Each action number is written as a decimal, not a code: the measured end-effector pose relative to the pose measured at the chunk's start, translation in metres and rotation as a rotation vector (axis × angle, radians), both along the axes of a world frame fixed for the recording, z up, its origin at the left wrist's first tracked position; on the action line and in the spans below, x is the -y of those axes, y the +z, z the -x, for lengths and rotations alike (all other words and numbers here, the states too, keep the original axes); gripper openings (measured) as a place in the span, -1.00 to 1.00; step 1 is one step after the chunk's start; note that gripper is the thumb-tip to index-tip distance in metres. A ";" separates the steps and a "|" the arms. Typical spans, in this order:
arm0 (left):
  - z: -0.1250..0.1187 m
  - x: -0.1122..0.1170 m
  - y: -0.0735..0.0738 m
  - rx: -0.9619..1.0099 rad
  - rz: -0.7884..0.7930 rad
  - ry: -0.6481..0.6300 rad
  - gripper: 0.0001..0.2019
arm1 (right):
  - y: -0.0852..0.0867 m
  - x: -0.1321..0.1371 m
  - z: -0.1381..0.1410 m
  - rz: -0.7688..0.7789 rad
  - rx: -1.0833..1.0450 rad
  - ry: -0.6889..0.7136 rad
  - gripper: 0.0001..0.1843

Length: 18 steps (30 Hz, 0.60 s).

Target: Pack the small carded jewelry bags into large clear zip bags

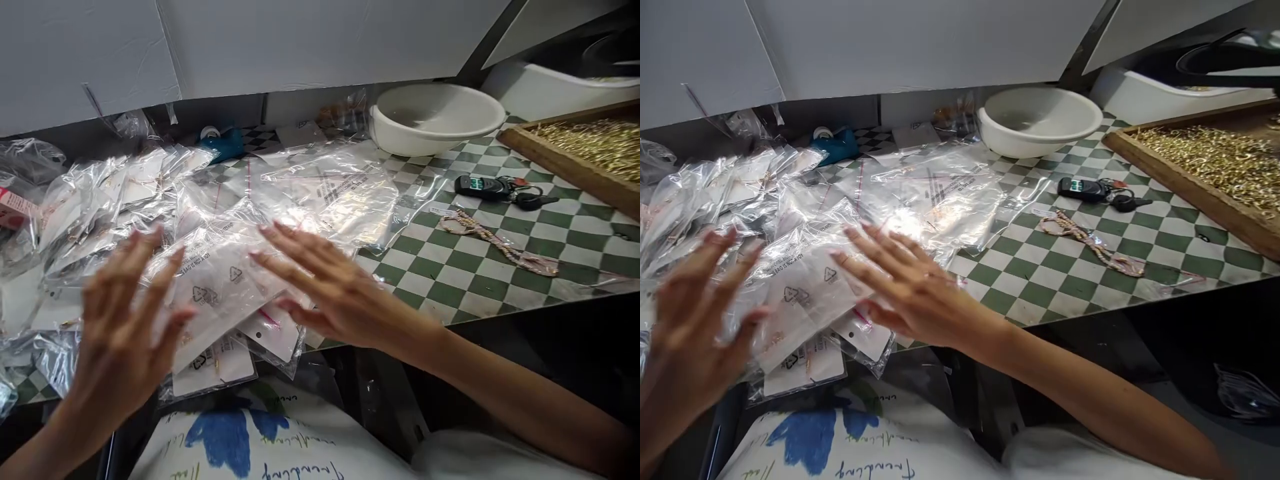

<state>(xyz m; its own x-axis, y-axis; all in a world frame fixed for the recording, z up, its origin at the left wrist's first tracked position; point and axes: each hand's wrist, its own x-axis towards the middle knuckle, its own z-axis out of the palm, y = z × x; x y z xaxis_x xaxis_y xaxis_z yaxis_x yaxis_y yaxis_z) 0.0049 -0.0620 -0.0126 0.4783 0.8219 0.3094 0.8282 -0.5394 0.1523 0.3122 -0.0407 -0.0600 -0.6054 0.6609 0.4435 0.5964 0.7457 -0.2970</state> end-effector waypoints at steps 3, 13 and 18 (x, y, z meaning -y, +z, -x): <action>-0.021 0.001 -0.024 -0.127 -0.015 -0.049 -0.21 | -0.014 -0.007 0.012 0.190 0.107 0.137 -0.24; -0.016 -0.001 -0.047 -0.092 0.067 -0.030 -0.30 | -0.019 -0.011 0.011 0.294 0.144 0.170 -0.20; -0.019 -0.002 -0.050 -0.099 0.057 -0.023 -0.34 | -0.006 -0.008 0.009 0.280 0.200 0.139 -0.21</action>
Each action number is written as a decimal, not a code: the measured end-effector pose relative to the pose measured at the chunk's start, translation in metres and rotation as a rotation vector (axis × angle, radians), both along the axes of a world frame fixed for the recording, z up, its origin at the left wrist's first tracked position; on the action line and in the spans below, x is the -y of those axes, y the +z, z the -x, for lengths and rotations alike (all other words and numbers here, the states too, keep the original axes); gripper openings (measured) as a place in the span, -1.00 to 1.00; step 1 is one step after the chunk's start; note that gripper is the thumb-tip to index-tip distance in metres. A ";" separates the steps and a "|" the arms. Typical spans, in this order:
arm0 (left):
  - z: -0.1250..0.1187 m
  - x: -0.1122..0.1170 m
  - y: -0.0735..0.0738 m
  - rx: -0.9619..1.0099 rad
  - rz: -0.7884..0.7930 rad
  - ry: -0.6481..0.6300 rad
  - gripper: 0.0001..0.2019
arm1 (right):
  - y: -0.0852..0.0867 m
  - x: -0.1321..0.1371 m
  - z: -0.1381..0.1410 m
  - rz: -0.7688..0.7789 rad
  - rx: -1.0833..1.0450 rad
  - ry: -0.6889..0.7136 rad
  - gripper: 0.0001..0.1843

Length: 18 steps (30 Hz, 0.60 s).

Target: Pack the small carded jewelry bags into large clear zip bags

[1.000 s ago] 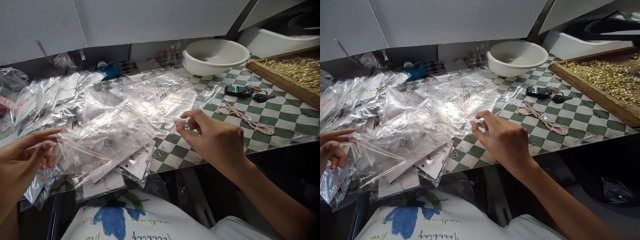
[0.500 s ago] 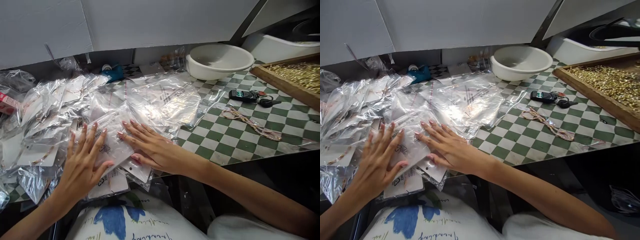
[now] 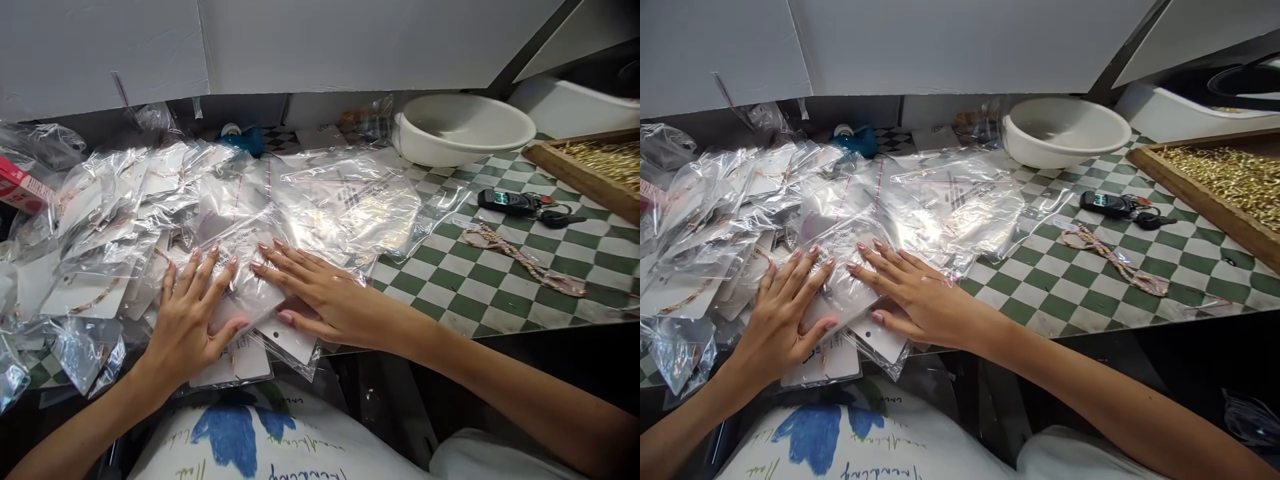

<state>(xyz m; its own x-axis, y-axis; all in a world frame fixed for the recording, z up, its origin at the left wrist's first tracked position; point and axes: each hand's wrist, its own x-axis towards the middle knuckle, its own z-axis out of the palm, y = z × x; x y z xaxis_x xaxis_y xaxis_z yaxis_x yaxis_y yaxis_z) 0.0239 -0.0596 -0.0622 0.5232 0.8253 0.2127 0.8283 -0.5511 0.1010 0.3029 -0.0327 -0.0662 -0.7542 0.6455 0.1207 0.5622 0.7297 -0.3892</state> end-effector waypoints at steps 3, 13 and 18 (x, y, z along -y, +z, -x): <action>-0.001 0.000 0.000 -0.005 0.010 -0.002 -0.34 | 0.021 -0.004 0.002 -0.030 -0.049 -0.020 -0.30; -0.004 0.000 0.000 0.008 0.027 0.022 -0.33 | -0.003 -0.051 0.039 -0.087 -0.030 0.047 -0.33; -0.006 0.002 0.001 0.015 0.045 0.030 -0.33 | -0.008 -0.048 0.037 0.032 -0.073 0.042 -0.34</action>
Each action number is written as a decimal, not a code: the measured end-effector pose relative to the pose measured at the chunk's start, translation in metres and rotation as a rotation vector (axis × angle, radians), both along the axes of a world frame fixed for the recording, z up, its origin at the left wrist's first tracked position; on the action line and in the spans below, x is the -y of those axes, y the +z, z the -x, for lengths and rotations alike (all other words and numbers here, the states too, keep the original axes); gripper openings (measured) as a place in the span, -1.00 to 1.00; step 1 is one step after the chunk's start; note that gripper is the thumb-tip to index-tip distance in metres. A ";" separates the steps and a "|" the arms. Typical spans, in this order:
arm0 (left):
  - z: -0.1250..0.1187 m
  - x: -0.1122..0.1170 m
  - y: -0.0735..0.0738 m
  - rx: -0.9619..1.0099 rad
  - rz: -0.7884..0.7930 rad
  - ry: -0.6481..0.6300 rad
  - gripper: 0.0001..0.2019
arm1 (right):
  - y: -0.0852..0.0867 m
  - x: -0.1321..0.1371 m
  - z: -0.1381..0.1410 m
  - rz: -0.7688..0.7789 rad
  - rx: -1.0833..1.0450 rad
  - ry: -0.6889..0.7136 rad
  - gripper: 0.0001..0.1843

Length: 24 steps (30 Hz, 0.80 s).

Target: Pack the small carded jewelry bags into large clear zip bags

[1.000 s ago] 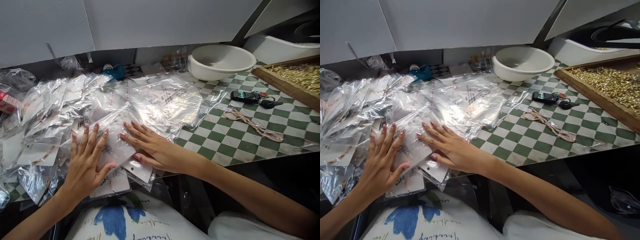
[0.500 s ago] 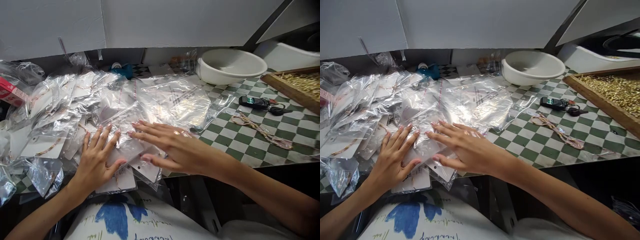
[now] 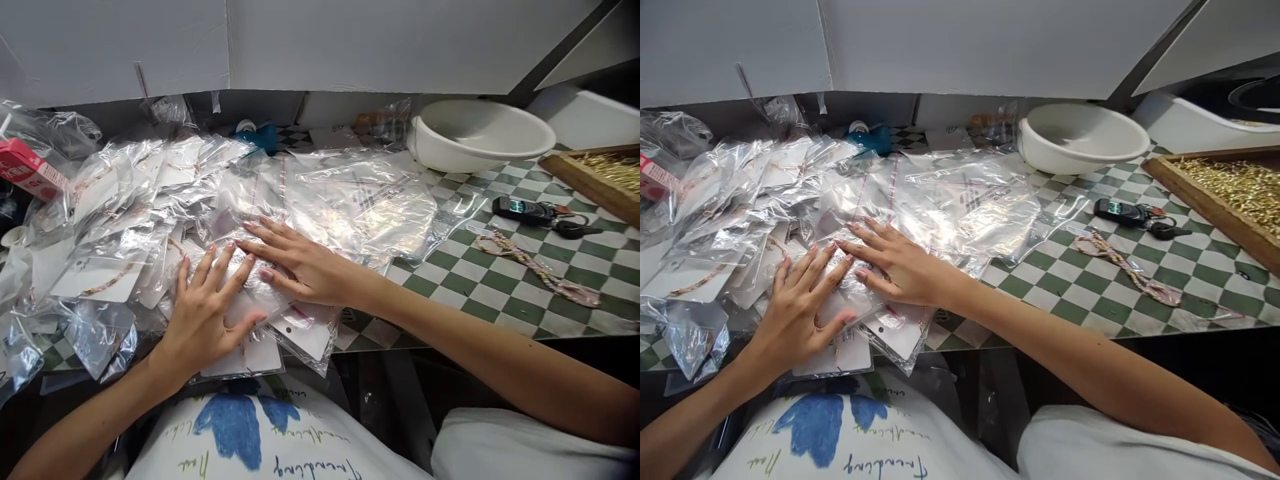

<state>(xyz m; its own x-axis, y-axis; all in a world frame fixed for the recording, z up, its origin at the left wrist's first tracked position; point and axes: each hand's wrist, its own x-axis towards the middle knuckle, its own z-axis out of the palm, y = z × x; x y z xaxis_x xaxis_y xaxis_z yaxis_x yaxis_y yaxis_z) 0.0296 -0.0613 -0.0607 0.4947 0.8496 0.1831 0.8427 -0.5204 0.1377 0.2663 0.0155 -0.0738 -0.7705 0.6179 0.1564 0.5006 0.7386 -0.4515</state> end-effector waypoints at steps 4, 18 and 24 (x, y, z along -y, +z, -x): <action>0.000 -0.002 -0.005 0.014 0.009 -0.010 -0.31 | -0.003 0.000 0.001 0.054 -0.052 0.005 -0.32; 0.026 0.014 0.025 0.022 -0.078 -0.183 -0.12 | 0.021 0.019 -0.021 -0.271 0.150 0.111 -0.11; 0.026 0.018 0.015 -0.035 -0.021 -0.172 -0.06 | 0.001 0.008 -0.023 -0.311 0.123 0.225 -0.22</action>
